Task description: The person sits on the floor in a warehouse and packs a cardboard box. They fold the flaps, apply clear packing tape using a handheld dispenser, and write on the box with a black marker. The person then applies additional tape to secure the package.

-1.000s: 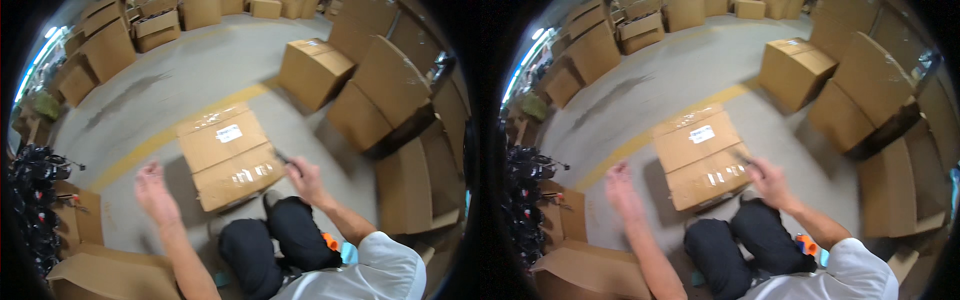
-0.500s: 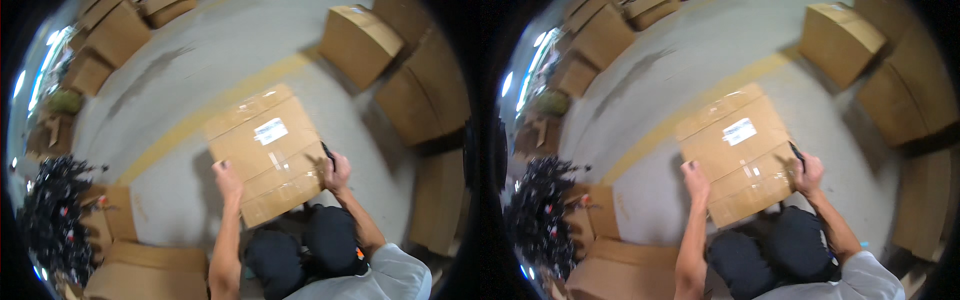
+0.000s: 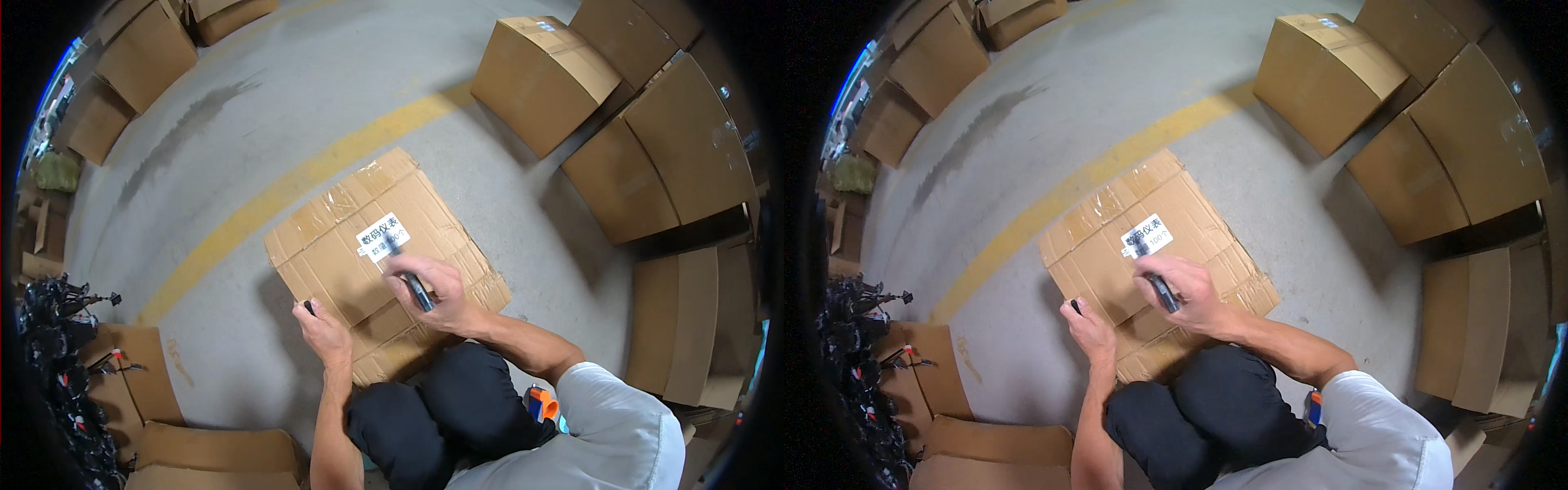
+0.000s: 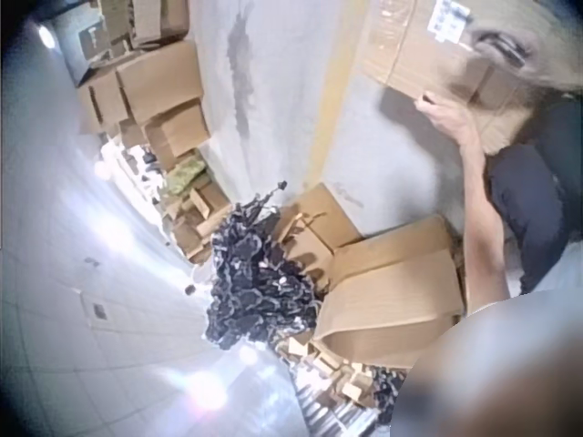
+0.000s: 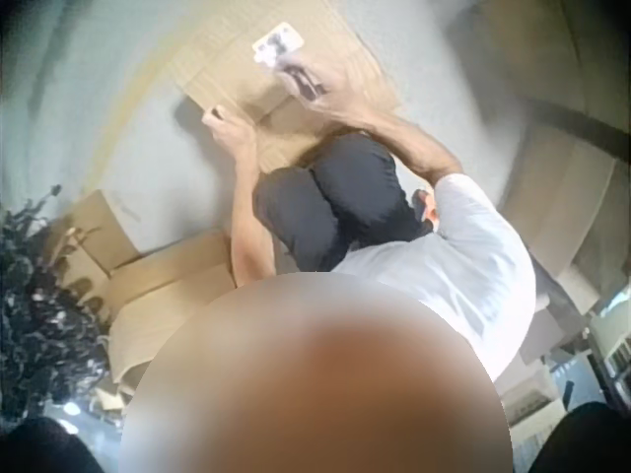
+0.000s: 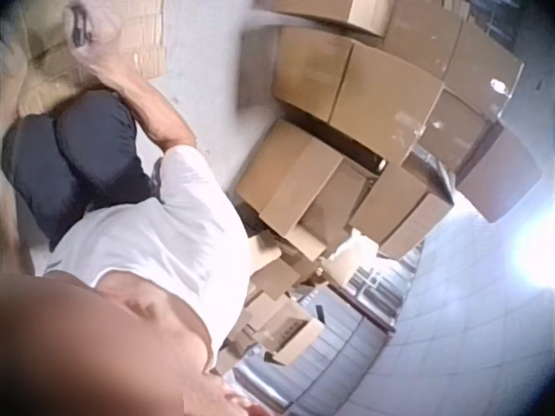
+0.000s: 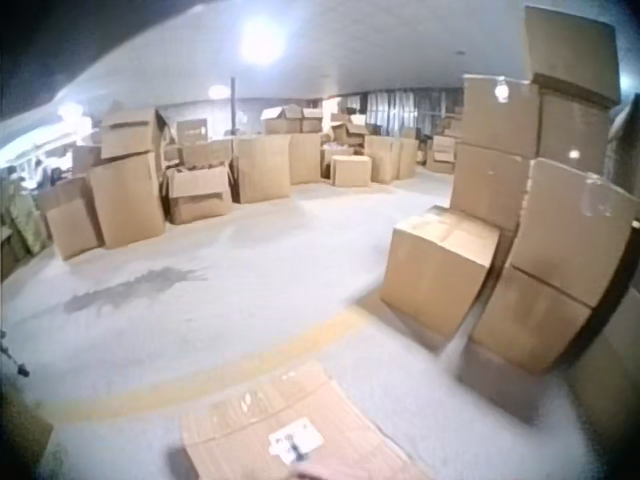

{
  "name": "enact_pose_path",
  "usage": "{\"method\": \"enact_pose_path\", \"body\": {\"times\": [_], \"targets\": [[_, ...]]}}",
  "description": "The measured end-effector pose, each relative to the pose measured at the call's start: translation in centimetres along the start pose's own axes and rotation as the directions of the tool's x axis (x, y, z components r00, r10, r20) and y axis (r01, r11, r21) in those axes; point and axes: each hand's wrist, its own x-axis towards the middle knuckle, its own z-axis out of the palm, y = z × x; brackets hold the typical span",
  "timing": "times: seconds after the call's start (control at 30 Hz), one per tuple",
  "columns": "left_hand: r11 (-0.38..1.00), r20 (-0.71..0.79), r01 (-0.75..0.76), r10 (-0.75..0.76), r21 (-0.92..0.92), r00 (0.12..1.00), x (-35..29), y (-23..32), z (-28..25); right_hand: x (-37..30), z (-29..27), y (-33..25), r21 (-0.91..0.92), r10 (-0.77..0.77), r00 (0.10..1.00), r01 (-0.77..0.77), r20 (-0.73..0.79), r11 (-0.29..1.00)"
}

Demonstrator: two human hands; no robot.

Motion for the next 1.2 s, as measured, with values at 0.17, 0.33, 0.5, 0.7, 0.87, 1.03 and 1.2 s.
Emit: {"method": "enact_pose_path", "body": {"times": [0.17,0.33,0.5,0.7,0.87,1.03,1.2], "targets": [[0.997,-0.001,0.044,-0.044,-0.062,0.999,-0.1,-0.2,0.3,0.7,4.8,0.1,0.241,-0.212,0.96,0.165,0.183,0.956],[0.981,0.054,-0.172,0.177,-0.084,0.983,-0.4,-3.6,0.3,1.2,8.9,0.0,0.183,-0.204,0.959,0.169,0.198,0.969],[0.98,0.048,-0.148,0.156,-0.137,0.987,-0.4,-2.2,0.4,1.3,12.3,2.2,0.114,-0.201,0.97,0.186,0.139,0.976],[0.925,-0.036,-0.36,0.358,-0.124,0.933,-0.1,-2.2,0.2,1.2,12.4,2.8,0.021,-0.343,0.929,0.343,0.137,0.939],[0.989,-0.042,-0.123,0.12,-0.078,0.992,-0.3,-1.5,0.1,2.8,11.3,3.3,0.083,-0.282,0.947,0.271,0.156,0.959],[1.0,0.0,0.022,-0.022,-0.006,1.0,0.0,0.8,-0.3,4.0,9.1,6.6,0.246,0.464,0.882,-0.433,-0.08,0.867],[1.0,-0.021,0.008,-0.008,-0.025,1.0,-0.1,0.3,-0.6,3.6,10.9,4.3,0.044,0.269,0.959,-0.274,0.089,0.961]]}}
